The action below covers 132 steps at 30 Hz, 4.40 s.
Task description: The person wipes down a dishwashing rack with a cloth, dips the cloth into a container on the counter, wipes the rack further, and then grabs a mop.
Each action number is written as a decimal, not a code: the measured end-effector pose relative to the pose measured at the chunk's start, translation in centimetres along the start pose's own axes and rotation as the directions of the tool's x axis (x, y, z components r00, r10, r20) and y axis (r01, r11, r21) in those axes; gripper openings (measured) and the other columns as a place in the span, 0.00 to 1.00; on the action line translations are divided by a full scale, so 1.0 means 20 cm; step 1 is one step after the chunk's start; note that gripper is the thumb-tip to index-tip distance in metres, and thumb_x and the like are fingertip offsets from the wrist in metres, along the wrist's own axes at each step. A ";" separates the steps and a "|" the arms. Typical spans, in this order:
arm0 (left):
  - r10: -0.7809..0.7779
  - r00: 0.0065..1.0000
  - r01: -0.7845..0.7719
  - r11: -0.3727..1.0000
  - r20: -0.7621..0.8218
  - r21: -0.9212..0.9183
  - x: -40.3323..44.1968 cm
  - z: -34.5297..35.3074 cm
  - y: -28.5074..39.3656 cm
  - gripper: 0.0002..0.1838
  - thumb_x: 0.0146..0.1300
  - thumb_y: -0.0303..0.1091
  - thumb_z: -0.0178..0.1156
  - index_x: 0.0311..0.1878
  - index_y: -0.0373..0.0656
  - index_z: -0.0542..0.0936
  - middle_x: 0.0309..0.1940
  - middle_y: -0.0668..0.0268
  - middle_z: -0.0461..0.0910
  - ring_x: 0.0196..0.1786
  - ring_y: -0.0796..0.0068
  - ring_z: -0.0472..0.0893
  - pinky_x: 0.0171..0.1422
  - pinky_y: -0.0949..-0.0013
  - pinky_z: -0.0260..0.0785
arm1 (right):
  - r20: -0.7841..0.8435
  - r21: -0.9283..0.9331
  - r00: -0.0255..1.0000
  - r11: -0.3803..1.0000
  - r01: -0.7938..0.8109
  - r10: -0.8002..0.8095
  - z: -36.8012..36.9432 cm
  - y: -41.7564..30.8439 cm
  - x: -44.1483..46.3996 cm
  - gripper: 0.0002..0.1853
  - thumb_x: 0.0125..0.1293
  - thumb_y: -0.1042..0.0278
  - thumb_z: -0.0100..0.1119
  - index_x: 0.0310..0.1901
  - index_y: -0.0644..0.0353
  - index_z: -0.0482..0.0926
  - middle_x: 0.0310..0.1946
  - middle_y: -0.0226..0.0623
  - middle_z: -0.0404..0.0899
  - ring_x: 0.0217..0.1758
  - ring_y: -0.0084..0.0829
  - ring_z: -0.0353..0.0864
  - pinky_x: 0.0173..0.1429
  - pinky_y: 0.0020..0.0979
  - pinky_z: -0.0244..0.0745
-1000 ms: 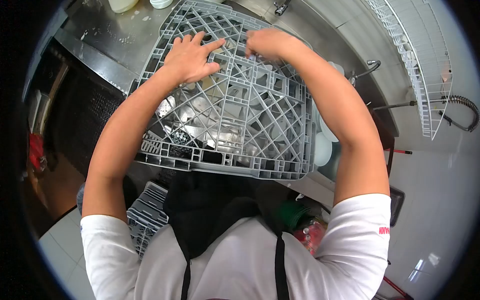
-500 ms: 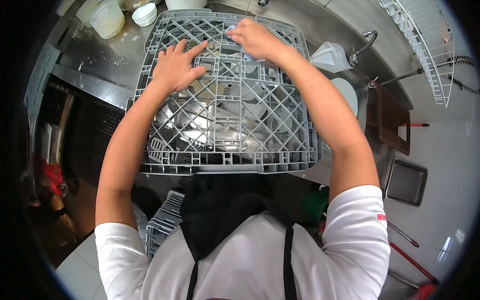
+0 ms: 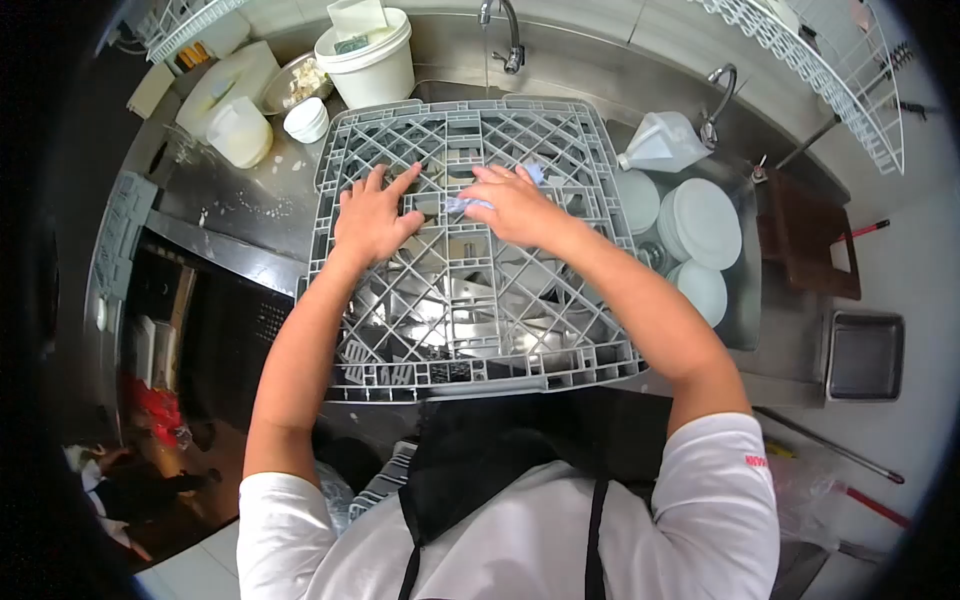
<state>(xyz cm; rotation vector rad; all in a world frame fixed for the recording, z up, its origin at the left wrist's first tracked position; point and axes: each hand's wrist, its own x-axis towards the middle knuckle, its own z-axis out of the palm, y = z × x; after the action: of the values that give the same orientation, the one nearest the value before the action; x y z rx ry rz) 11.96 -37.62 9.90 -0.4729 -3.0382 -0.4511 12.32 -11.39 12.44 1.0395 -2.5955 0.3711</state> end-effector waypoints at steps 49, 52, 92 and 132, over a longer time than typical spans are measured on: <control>0.014 1.000 -0.013 0.999 0.017 -0.038 -0.05 -0.02 0.00 0.39 0.67 0.66 0.52 0.78 0.61 0.70 0.69 0.45 0.73 0.71 0.44 0.72 0.73 0.44 0.63 | 0.287 0.156 0.953 0.986 0.055 -0.098 -0.24 -0.53 -0.24 0.17 0.54 0.67 0.77 0.45 0.59 0.83 0.39 0.38 0.83 0.47 0.44 0.81 0.53 0.42 0.76; 0.000 1.000 0.002 0.999 0.031 -0.038 -0.04 -0.01 0.02 0.39 0.67 0.65 0.52 0.78 0.60 0.69 0.70 0.45 0.72 0.71 0.44 0.72 0.73 0.44 0.62 | 0.257 0.092 0.963 0.994 0.057 -0.079 -0.24 -0.53 -0.26 0.15 0.56 0.67 0.75 0.44 0.58 0.84 0.39 0.37 0.84 0.46 0.43 0.81 0.54 0.41 0.75; -0.028 1.000 0.028 0.999 0.006 -0.032 -0.03 -0.01 0.02 0.39 0.65 0.66 0.53 0.78 0.63 0.70 0.72 0.42 0.70 0.71 0.42 0.72 0.73 0.44 0.63 | 0.337 0.163 0.933 0.968 -0.193 0.130 -0.10 -0.59 -0.21 0.14 0.56 0.72 0.73 0.43 0.59 0.79 0.35 0.39 0.84 0.44 0.45 0.83 0.53 0.43 0.75; 0.660 0.743 -0.662 0.749 -0.111 0.020 -0.45 0.02 1.88 0.46 0.71 0.71 0.47 0.83 0.52 0.59 0.81 0.60 0.60 0.85 0.52 0.51 0.82 0.32 0.25 | -0.101 0.963 -0.956 -0.215 -0.163 0.275 -0.05 -0.80 -3.74 0.19 0.80 0.55 0.56 0.56 0.64 0.79 0.53 0.40 0.82 0.58 0.34 0.80 0.62 0.38 0.74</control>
<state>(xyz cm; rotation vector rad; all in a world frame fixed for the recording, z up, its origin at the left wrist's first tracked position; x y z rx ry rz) 31.87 -5.74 19.25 -1.4036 -2.5021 -0.4326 74.88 24.07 -13.45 -1.7917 -0.7569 1.0004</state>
